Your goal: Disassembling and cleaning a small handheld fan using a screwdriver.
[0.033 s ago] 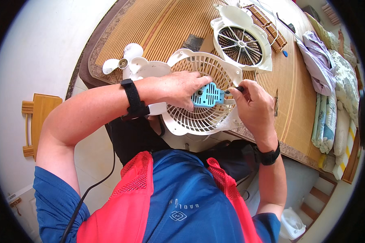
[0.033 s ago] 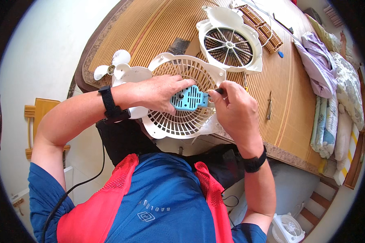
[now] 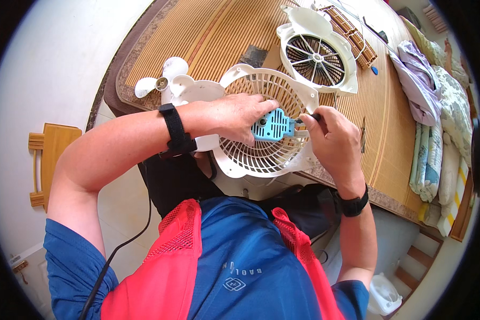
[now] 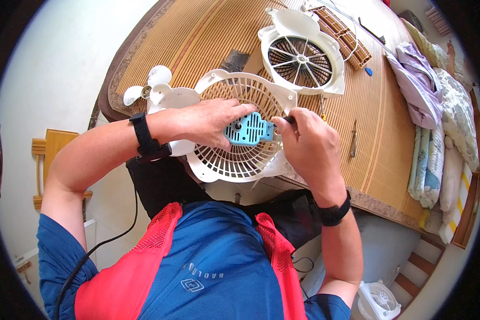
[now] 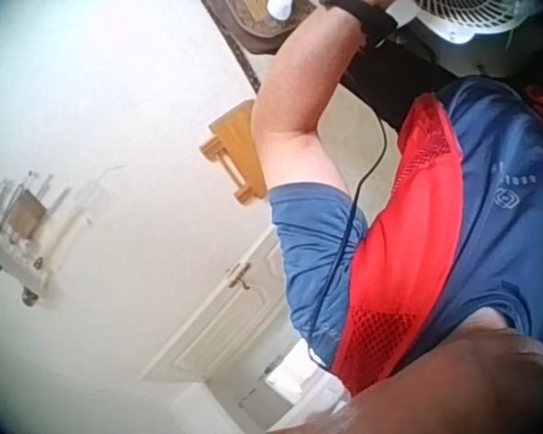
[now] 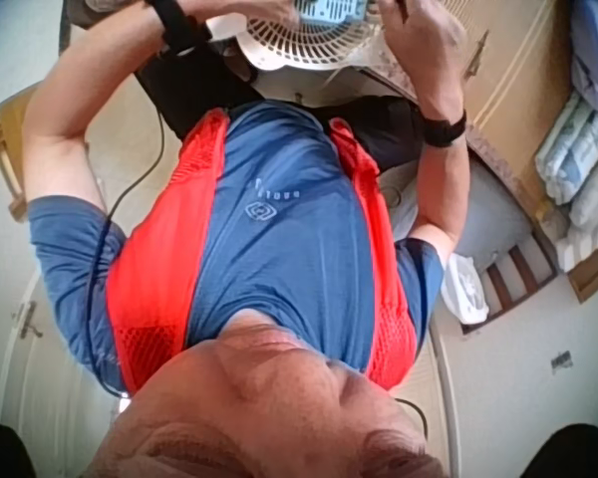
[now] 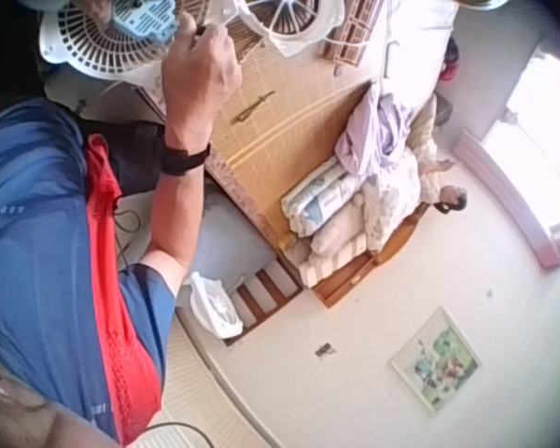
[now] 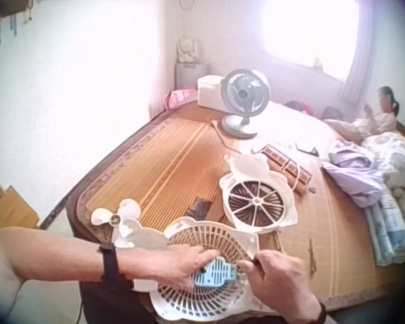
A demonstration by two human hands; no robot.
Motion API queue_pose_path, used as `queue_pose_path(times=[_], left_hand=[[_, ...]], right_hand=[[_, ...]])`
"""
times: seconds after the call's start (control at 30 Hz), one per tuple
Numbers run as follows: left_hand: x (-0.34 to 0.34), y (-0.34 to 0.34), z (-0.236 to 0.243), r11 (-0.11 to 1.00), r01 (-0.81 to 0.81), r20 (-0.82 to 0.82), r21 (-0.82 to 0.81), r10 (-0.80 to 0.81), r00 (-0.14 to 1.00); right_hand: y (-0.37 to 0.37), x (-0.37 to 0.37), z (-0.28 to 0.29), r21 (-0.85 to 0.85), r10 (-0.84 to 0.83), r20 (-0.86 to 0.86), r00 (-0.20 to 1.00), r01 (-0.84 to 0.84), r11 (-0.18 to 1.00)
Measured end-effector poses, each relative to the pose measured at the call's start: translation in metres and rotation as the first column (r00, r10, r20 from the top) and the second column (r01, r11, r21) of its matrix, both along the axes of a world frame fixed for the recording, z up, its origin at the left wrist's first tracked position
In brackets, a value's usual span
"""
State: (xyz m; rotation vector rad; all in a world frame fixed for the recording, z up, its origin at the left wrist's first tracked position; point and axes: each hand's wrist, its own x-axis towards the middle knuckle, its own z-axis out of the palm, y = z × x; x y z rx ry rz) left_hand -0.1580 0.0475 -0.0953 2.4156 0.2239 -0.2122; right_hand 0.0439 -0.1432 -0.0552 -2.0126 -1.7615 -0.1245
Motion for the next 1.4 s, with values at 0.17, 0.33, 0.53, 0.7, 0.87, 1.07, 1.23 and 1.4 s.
queue_pose_path(times=[0.17, 0.33, 0.53, 0.7, 0.87, 1.07, 1.23, 1.4], left_hand=[[-0.001, 0.004, -0.002, 0.999, -0.012, -0.011, -0.033, 0.012, 1.000], [0.004, 0.007, -0.004, 1.000, -0.006, -0.054, 0.022, 0.007, 0.998], [0.001, 0.009, -0.007, 1.000, 0.005, -0.013, 0.026, -0.004, 1.000], [0.000, 0.010, -0.004, 1.000, 0.011, -0.007, 0.025, -0.011, 1.000], [-0.004, 0.008, -0.010, 1.000, -0.004, 0.040, -0.013, 0.005, 0.999], [-0.003, 0.013, -0.013, 1.000, 0.021, 0.026, -0.020, -0.020, 0.999], [-0.005, 0.012, -0.011, 0.999, 0.019, 0.024, -0.038, -0.018, 1.000], [-0.006, 0.013, -0.015, 0.999, 0.013, 0.069, -0.047, -0.010, 0.998]], right_hand=[[0.013, -0.008, 0.017, -0.147, 0.046, 0.207, 0.977, -0.015, 0.989], [0.022, -0.004, 0.012, -0.219, 0.152, 0.230, 0.961, -0.101, 0.971], [0.020, 0.001, 0.007, -0.183, 0.242, 0.148, 0.959, -0.214, 0.960], [0.022, -0.004, 0.013, -0.215, 0.251, 0.100, 0.963, -0.225, 0.950], [0.025, -0.008, 0.009, -0.376, 0.143, 0.043, 0.989, -0.116, 0.919], [0.022, -0.009, 0.013, -0.194, 0.311, 0.161, 0.937, -0.279, 0.941], [0.022, -0.009, 0.004, -0.328, 0.179, 0.077, 0.981, -0.145, 0.934], [0.029, -0.013, -0.001, -0.117, 0.276, 0.190, 0.942, -0.258, 0.959]])
